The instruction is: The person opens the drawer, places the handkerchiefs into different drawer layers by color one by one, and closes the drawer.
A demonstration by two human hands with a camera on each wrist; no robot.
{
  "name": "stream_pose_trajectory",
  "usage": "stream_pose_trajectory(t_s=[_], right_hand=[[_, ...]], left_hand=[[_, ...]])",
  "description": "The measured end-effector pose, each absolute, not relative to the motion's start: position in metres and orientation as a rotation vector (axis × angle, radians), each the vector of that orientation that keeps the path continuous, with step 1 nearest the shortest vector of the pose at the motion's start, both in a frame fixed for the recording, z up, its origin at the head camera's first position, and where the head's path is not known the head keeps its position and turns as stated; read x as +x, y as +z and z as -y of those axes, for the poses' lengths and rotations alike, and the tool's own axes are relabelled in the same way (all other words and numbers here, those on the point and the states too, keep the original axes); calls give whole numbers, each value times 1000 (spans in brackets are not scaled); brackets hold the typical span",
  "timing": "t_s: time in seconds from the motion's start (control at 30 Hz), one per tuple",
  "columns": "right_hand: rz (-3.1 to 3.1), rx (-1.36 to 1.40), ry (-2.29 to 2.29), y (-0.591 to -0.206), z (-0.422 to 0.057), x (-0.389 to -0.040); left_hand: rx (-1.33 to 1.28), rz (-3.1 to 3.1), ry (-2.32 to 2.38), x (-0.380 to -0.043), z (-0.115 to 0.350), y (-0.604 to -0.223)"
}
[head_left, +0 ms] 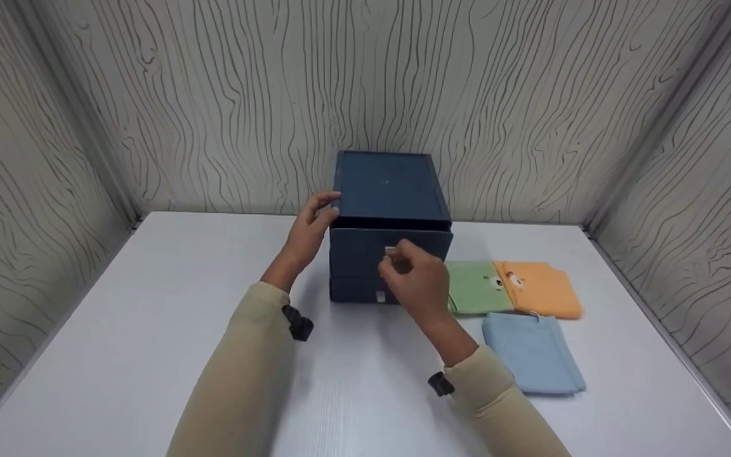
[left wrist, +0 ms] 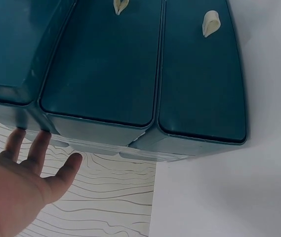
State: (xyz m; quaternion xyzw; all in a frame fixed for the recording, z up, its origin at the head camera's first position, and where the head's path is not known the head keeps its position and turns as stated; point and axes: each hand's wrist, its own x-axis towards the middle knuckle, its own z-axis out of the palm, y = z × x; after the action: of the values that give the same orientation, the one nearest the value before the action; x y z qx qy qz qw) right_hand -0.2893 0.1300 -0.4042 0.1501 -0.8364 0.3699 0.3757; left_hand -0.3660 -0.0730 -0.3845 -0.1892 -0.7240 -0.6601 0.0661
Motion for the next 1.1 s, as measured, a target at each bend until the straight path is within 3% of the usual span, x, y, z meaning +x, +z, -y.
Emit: stream_pose_trajectory(t_s=[1.1], right_hand=[[2132, 406, 934, -404, -133, -280]], left_hand=[[-573, 2187, -1983, -365, 73, -386]])
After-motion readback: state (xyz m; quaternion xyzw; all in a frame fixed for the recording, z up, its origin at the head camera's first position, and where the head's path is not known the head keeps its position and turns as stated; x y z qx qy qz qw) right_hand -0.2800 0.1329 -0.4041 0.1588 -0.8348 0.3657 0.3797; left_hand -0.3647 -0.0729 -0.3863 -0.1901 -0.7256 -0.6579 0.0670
